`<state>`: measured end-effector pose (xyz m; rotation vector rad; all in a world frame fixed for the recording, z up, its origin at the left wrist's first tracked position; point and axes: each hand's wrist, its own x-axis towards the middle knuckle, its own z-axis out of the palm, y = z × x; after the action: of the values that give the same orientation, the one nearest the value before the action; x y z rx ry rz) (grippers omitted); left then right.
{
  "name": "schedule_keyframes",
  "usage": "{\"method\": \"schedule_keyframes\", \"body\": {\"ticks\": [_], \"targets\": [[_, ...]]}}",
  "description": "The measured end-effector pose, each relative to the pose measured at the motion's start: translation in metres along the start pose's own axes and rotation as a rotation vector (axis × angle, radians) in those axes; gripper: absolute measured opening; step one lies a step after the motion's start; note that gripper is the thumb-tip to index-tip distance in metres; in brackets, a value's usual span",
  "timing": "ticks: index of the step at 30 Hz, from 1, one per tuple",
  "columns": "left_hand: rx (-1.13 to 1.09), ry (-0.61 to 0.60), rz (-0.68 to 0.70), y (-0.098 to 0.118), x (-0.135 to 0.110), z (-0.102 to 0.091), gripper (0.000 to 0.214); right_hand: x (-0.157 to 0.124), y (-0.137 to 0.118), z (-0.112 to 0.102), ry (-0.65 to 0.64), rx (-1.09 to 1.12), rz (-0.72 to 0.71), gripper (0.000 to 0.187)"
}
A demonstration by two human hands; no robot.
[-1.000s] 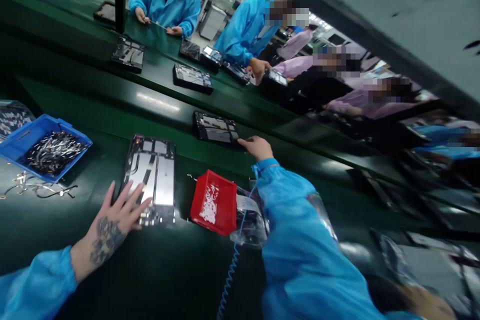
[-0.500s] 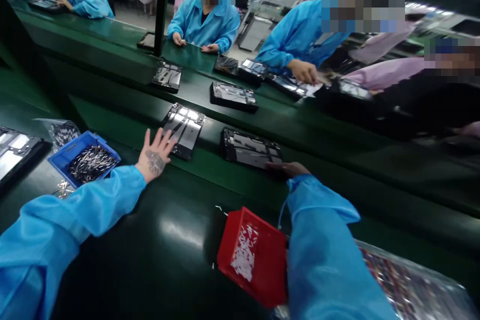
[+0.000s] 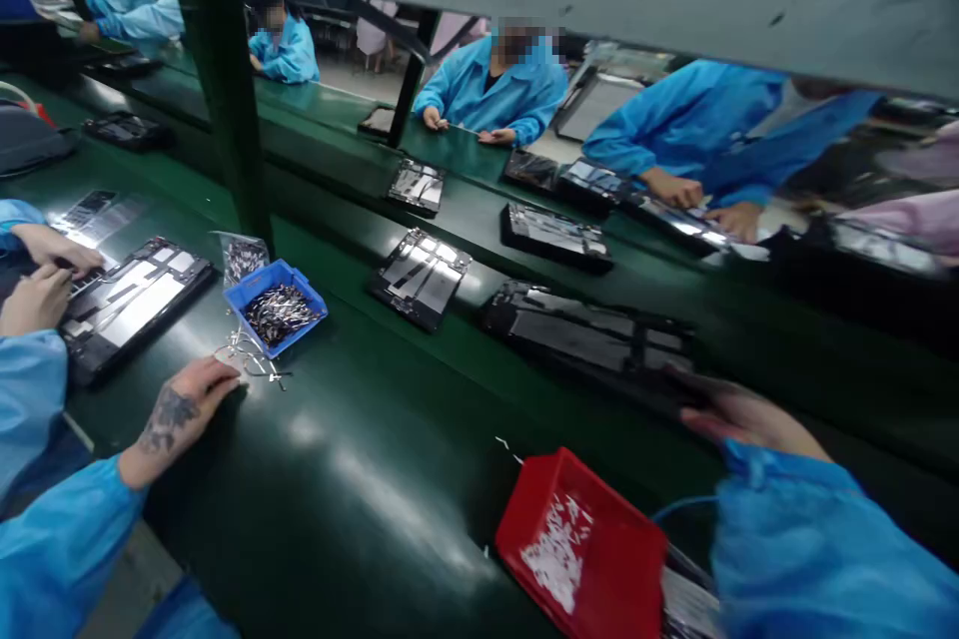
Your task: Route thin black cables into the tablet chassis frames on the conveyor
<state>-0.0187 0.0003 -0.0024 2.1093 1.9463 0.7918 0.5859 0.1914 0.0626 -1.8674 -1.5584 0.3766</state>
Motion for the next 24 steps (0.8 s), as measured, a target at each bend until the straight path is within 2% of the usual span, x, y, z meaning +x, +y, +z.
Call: {"method": "schedule_keyframes", "body": {"ticks": [1, 3, 5, 6, 7, 11, 14, 18, 21, 24], "targets": [[-0.01, -0.004, -0.037, -0.016, 0.002, -0.002, 0.022, -0.005, -0.006, -0.001, -0.057, 0.055, 0.133, 0.042], [0.002, -0.054, -0.024, -0.039, 0.007, -0.001, 0.024, -0.018, -0.024, -0.003, -0.189, 0.204, 0.428, 0.033], [0.039, -0.108, 0.041, -0.051, 0.015, 0.005, 0.024, -0.035, -0.046, -0.006, -0.298, 0.371, 0.605, 0.014], [0.055, -0.129, 0.065, -0.055, 0.019, 0.008, 0.024, -0.045, -0.058, -0.007, -0.342, 0.422, 0.606, 0.007], [0.064, -0.144, 0.08, -0.058, 0.023, 0.012, 0.022, -0.054, -0.071, -0.006, -0.404, 0.455, 0.579, 0.007], [0.07, -0.174, 0.119, -0.065, 0.035, 0.018, 0.018, -0.082, -0.117, 0.01, -0.79, 0.544, 0.441, 0.03], [0.067, -0.203, 0.152, -0.067, 0.041, 0.019, 0.016, -0.089, -0.139, 0.035, -1.014, 0.553, 0.396, 0.043], [0.066, -0.239, 0.186, -0.068, 0.046, 0.019, 0.015, -0.094, -0.146, 0.082, -1.27, 0.457, 0.346, 0.05], [0.071, -0.26, 0.214, -0.068, 0.049, 0.018, 0.014, -0.098, -0.141, 0.116, -1.347, 0.304, 0.288, 0.054], [0.081, -0.266, 0.249, -0.064, 0.048, 0.014, 0.018, -0.1, -0.131, 0.141, -1.314, 0.153, 0.254, 0.05]]}}
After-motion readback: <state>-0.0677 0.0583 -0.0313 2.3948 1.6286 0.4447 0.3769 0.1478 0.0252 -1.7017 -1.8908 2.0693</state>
